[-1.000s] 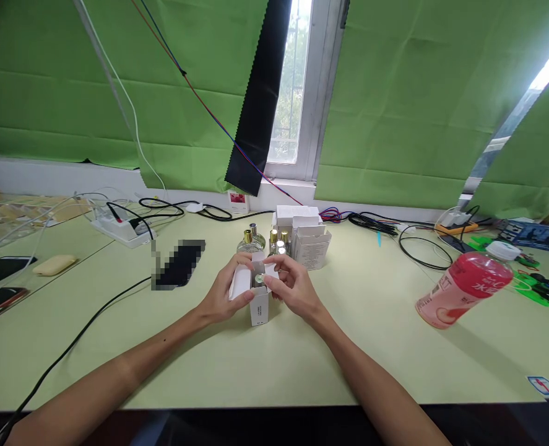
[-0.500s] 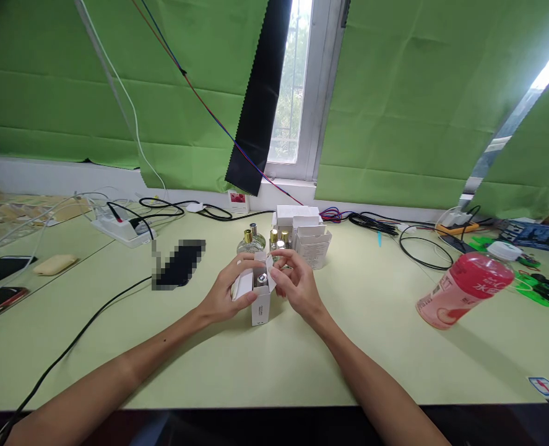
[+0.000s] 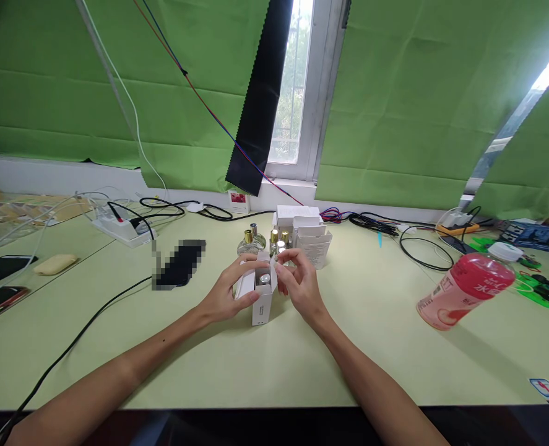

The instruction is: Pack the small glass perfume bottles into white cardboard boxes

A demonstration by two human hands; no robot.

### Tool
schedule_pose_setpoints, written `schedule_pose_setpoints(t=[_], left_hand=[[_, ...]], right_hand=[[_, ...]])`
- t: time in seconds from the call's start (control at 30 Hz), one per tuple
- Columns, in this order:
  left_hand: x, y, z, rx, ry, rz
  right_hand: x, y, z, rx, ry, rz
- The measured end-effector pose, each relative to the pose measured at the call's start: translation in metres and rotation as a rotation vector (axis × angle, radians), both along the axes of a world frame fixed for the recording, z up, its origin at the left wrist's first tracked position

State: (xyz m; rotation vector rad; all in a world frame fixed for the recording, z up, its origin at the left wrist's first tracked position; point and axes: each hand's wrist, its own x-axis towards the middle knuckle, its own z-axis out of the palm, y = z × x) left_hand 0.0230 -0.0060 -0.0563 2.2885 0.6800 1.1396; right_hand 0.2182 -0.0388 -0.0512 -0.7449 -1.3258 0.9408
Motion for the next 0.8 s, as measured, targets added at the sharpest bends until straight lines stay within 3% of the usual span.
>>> schedule_pose_setpoints(t=[0.5, 0.8], left_hand=[[0.0026, 0.0026, -0.0027, 0.03, -0.018, -0.034], [0.0017, 0.0005, -0.0034, -0.037, -0.015, -0.026]], right_hand=[[0.0006, -0.0017, 0.0012, 0.059, -0.089, 0.074], [0.0004, -0.0014, 0.001, 0.069, -0.117, 0.076]])
